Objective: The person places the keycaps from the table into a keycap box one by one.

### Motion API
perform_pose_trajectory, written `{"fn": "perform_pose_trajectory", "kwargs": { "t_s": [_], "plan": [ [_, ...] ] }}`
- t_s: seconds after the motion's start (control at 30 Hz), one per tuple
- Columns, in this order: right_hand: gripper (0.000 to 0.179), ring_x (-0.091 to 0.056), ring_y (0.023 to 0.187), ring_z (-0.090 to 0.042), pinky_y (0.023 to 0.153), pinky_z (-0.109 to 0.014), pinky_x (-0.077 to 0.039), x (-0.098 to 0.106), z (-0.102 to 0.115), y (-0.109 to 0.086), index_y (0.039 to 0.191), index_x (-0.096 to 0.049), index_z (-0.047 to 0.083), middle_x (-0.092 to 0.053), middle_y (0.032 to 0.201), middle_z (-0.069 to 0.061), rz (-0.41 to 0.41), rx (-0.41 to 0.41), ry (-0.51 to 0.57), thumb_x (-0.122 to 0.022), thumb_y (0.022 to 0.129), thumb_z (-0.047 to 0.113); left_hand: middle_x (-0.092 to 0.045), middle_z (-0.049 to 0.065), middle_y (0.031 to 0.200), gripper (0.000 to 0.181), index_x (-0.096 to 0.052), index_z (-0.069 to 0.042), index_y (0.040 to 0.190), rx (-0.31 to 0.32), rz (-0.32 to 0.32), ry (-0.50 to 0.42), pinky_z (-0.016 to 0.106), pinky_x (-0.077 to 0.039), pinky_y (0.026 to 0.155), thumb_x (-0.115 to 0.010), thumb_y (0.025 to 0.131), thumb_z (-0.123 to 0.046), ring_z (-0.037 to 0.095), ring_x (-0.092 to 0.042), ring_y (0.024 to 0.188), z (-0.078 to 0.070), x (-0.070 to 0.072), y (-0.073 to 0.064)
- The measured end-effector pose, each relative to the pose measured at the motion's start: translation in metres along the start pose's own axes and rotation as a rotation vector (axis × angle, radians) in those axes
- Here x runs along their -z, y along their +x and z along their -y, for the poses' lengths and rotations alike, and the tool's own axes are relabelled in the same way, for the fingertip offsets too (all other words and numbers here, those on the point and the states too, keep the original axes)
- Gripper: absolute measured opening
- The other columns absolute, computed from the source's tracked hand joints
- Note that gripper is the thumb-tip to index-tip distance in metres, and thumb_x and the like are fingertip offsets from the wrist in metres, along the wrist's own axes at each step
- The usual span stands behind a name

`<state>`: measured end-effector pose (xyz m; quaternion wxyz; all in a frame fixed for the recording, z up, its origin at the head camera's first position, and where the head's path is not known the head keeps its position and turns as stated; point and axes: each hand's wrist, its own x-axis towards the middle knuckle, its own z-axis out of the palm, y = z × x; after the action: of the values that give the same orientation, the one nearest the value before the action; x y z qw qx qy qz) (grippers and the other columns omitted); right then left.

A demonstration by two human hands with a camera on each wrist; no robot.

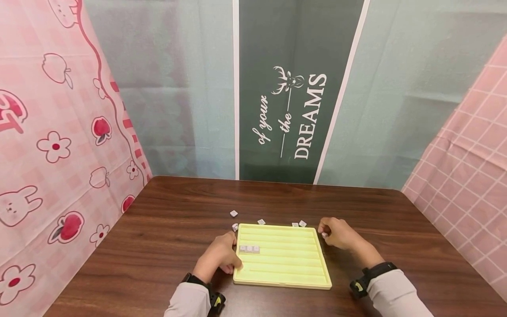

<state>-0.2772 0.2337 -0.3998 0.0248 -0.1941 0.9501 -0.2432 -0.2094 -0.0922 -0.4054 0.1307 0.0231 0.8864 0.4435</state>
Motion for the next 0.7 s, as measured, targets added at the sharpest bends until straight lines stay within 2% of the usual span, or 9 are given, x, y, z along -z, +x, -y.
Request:
{"fn": "perform_pose_trajectory", "kwargs": {
  "t_s": [0.37, 0.57, 0.7],
  "plan": [
    [0.014, -0.042, 0.058, -0.014, 0.046, -0.024, -0.035, 0.004, 0.001, 0.0, 0.077, -0.059, 0.005, -0.05, 0.067, -0.002, 0.034, 0.04, 0.003, -0.058, 0.068, -0.007, -0.05, 0.015, 0.053, 0.044, -0.04, 0.002, 0.081, -0.006, 0.0, -0.018, 0.029, -0.047, 0.035, -0.07, 0.05, 0.011, 0.018, -0.052, 0.035, 0.001, 0.001, 0.0],
    [0.02, -0.042, 0.06, -0.016, 0.048, -0.023, -0.037, 0.01, 0.002, -0.002, 0.084, -0.063, 0.001, -0.052, 0.071, -0.002, 0.095, 0.095, 0.05, -0.058, 0.067, -0.007, -0.05, 0.015, 0.053, 0.044, -0.04, 0.002, 0.082, -0.005, 0.005, -0.019, 0.029, -0.047, 0.035, -0.07, 0.051, 0.011, 0.018, -0.052, 0.036, 0.002, 0.0, 0.0],
    [0.02, -0.045, 0.062, -0.014, 0.048, -0.022, -0.039, 0.013, 0.003, -0.005, 0.089, -0.061, -0.001, -0.054, 0.074, -0.002, 0.118, 0.116, 0.059, -0.06, 0.07, -0.005, -0.051, 0.015, 0.052, 0.044, -0.04, 0.002, 0.083, 0.002, 0.007, -0.02, 0.029, -0.047, 0.035, -0.07, 0.051, 0.011, 0.018, -0.052, 0.036, 0.002, 0.0, 0.0]
  ]
}}
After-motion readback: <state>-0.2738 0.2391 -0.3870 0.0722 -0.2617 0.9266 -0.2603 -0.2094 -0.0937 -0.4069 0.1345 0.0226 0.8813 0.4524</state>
